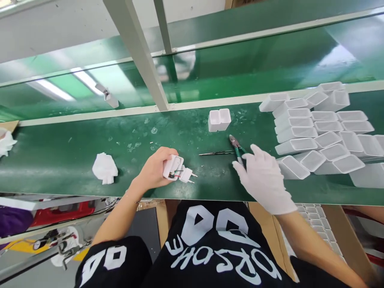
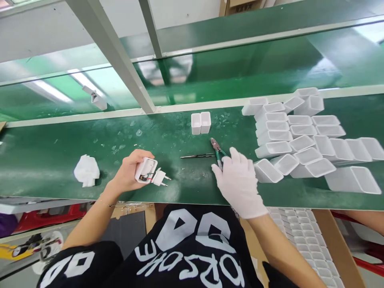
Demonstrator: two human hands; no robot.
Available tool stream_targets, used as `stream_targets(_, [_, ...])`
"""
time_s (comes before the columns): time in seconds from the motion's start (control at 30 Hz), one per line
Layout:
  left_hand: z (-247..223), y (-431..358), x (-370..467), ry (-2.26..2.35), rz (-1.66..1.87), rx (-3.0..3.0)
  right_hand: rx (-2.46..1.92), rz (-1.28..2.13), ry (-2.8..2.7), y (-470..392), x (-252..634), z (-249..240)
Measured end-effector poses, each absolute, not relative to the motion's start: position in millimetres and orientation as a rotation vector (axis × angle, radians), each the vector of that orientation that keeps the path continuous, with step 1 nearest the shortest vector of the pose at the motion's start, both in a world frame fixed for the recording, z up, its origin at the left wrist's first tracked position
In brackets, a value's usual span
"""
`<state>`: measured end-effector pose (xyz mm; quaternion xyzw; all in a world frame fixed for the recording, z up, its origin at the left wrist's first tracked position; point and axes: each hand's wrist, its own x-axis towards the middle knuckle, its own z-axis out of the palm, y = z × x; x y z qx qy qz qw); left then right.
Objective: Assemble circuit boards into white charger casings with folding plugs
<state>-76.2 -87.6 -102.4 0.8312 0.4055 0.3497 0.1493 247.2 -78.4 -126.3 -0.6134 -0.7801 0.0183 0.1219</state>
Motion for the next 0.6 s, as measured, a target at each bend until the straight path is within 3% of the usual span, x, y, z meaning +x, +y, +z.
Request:
stream_targets(0.07, [-110, -92, -69, 1.044, 1.225, 2.330, -1.677, 0.059, -2.208, -76, 231, -132])
stream_targets(0.17, [-117, -95, -57, 0.988, 1.466, 2.247, -1.353, 0.542, -2.037, -85, 206, -116])
stream_targets(0.27, [-115, -96, -45, 0.994, 1.518, 2.343, -1.155, 1.045, -1.957, -102, 183, -88])
stream_targets(0.33, [-111, -98, -37, 1.033, 1.462, 2.474, -1.175, 1.140, -1.987, -110, 170, -74])
stream_targets(0.6, [-101, -113, -16, 1.142, 1.422, 2.582, -1.067, 0.416, -2.071, -119, 162, -83])
